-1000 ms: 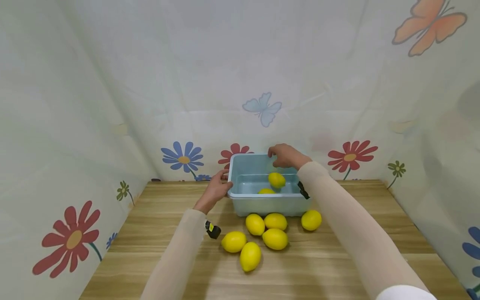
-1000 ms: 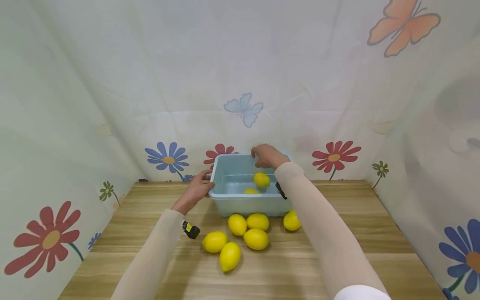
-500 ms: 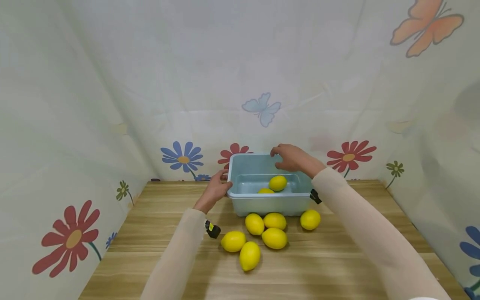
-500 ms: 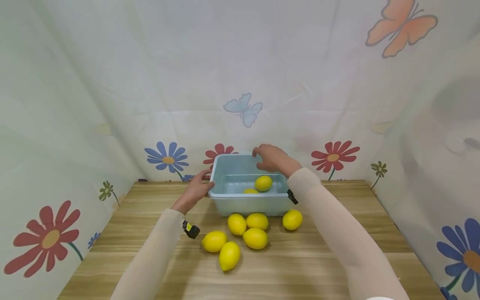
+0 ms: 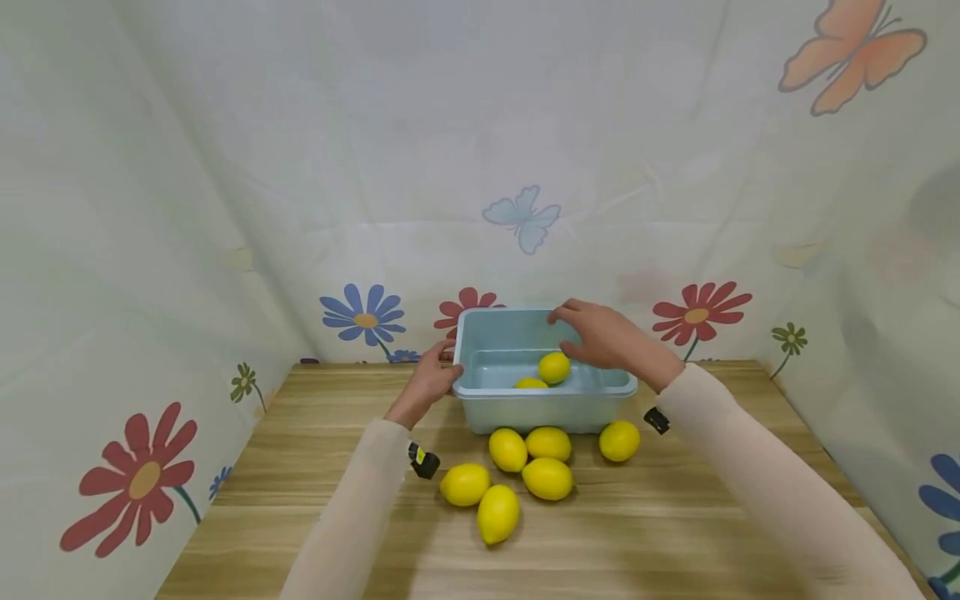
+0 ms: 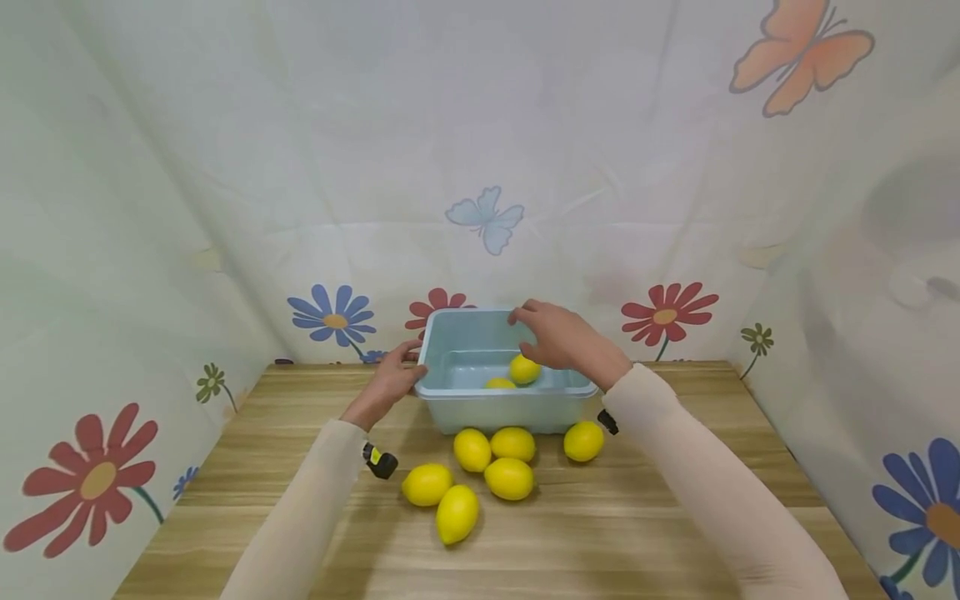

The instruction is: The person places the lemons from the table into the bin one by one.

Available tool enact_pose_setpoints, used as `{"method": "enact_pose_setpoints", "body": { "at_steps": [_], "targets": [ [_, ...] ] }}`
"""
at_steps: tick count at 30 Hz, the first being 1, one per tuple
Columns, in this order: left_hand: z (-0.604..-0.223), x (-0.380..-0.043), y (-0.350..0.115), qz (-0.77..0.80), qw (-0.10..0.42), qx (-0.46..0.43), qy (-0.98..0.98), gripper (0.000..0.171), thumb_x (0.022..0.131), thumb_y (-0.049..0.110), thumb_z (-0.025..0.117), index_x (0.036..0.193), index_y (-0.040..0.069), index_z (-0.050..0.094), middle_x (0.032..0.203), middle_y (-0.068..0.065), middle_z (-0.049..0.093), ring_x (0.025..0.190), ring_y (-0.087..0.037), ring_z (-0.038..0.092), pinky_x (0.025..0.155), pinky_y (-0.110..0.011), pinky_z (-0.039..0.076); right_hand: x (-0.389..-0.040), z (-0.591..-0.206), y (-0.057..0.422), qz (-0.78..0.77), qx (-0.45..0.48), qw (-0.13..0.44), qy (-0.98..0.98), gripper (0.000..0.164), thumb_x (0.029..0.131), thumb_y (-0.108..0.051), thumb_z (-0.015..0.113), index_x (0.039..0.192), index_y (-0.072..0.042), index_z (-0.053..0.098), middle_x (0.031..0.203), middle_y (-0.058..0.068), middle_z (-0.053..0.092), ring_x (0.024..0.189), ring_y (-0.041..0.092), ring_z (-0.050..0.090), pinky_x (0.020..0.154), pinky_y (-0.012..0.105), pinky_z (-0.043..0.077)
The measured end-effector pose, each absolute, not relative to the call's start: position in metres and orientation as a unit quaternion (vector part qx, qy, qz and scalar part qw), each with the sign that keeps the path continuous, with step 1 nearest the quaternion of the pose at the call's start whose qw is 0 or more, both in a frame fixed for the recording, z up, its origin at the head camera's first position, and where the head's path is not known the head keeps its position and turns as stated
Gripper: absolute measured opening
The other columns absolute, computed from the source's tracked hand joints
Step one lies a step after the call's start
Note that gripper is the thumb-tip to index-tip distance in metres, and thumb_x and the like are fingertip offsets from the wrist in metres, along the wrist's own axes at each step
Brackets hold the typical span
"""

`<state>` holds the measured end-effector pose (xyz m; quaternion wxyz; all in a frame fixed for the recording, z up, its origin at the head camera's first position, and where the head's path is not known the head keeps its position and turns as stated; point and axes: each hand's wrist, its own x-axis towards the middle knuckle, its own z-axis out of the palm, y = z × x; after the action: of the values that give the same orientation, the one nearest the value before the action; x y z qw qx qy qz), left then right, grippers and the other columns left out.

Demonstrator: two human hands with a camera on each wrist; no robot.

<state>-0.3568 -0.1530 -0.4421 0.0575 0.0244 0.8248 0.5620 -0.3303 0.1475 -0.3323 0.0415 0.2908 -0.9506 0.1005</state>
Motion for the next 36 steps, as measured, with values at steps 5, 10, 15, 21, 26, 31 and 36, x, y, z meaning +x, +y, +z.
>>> {"method": "enact_pose_setpoints", "body": {
  "at_steps": [5, 10, 15, 21, 26, 31, 36],
  "targets": [
    [-0.444, -0.355, -0.153, 0.562, 0.056, 0.023, 0.825, 0.058, 0.094, 0.013, 0.057, 0.148, 0.010, 0.037, 0.137, -0.022, 0.050, 0.114, -0.037, 0.058, 0.068, -0.029, 0.059, -0.313, -0.336, 0.156, 0.103, 0.311, 0.072, -0.942, 0.041, 0.091, -0.024, 0.068, 0.129, -0.015, 0.058, 0.132, 0.010, 0.058, 0.109, 0.027, 0.061, 0.096, 0.045, 0.054],
    [-0.445, -0.355, -0.153, 0.560, 0.052, 0.021, 0.826, 0.057, 0.095, 0.013, 0.057, 0.148, 0.010, 0.038, 0.136, -0.021, 0.051, 0.112, -0.035, 0.059, 0.069, -0.029, 0.059, -0.297, -0.345, 0.167, 0.104, 0.326, 0.105, -0.934, 0.041, 0.089, -0.023, 0.071, 0.127, -0.013, 0.060, 0.129, 0.008, 0.059, 0.103, 0.025, 0.063, 0.090, 0.042, 0.056],
    [-0.446, -0.356, -0.154, 0.560, 0.051, 0.019, 0.826, 0.056, 0.095, 0.013, 0.058, 0.148, 0.012, 0.038, 0.136, -0.019, 0.051, 0.112, -0.033, 0.059, 0.071, -0.031, 0.060, -0.283, -0.358, 0.178, 0.113, 0.329, 0.123, -0.929, 0.041, 0.087, -0.022, 0.072, 0.125, -0.012, 0.062, 0.125, 0.007, 0.060, 0.105, 0.025, 0.064, 0.091, 0.042, 0.056],
    [-0.445, -0.357, -0.154, 0.566, 0.055, 0.020, 0.823, 0.058, 0.095, 0.014, 0.057, 0.149, 0.012, 0.037, 0.138, -0.020, 0.049, 0.112, -0.033, 0.059, 0.072, -0.032, 0.060, -0.265, -0.376, 0.187, 0.120, 0.334, 0.139, -0.924, 0.041, 0.085, -0.022, 0.075, 0.123, -0.013, 0.063, 0.123, 0.006, 0.063, 0.104, 0.024, 0.065, 0.088, 0.041, 0.058],
    [-0.445, -0.358, -0.153, 0.565, 0.054, 0.018, 0.823, 0.058, 0.095, 0.013, 0.057, 0.149, 0.012, 0.037, 0.138, -0.020, 0.050, 0.112, -0.033, 0.059, 0.070, -0.031, 0.059, -0.253, -0.395, 0.198, 0.114, 0.337, 0.157, -0.921, 0.038, 0.083, -0.024, 0.077, 0.118, -0.016, 0.066, 0.117, 0.002, 0.065, 0.099, 0.020, 0.065, 0.085, 0.038, 0.059],
    [-0.444, -0.357, -0.153, 0.562, 0.054, 0.018, 0.825, 0.059, 0.095, 0.013, 0.057, 0.150, 0.012, 0.036, 0.138, -0.020, 0.049, 0.112, -0.033, 0.059, 0.071, -0.031, 0.059, -0.243, -0.413, 0.209, 0.111, 0.331, 0.158, -0.923, 0.040, 0.078, -0.024, 0.081, 0.115, -0.017, 0.067, 0.113, 0.001, 0.067, 0.096, 0.019, 0.066, 0.083, 0.038, 0.059],
    [-0.444, -0.357, -0.152, 0.565, 0.055, 0.023, 0.823, 0.058, 0.095, 0.013, 0.057, 0.149, 0.011, 0.037, 0.139, -0.022, 0.049, 0.112, -0.033, 0.059, 0.071, -0.031, 0.059, -0.238, -0.427, 0.218, 0.106, 0.321, 0.137, -0.931, 0.046, 0.078, -0.025, 0.082, 0.120, -0.015, 0.067, 0.121, 0.004, 0.067, 0.102, 0.022, 0.066, 0.087, 0.042, 0.058]
  ]
}}
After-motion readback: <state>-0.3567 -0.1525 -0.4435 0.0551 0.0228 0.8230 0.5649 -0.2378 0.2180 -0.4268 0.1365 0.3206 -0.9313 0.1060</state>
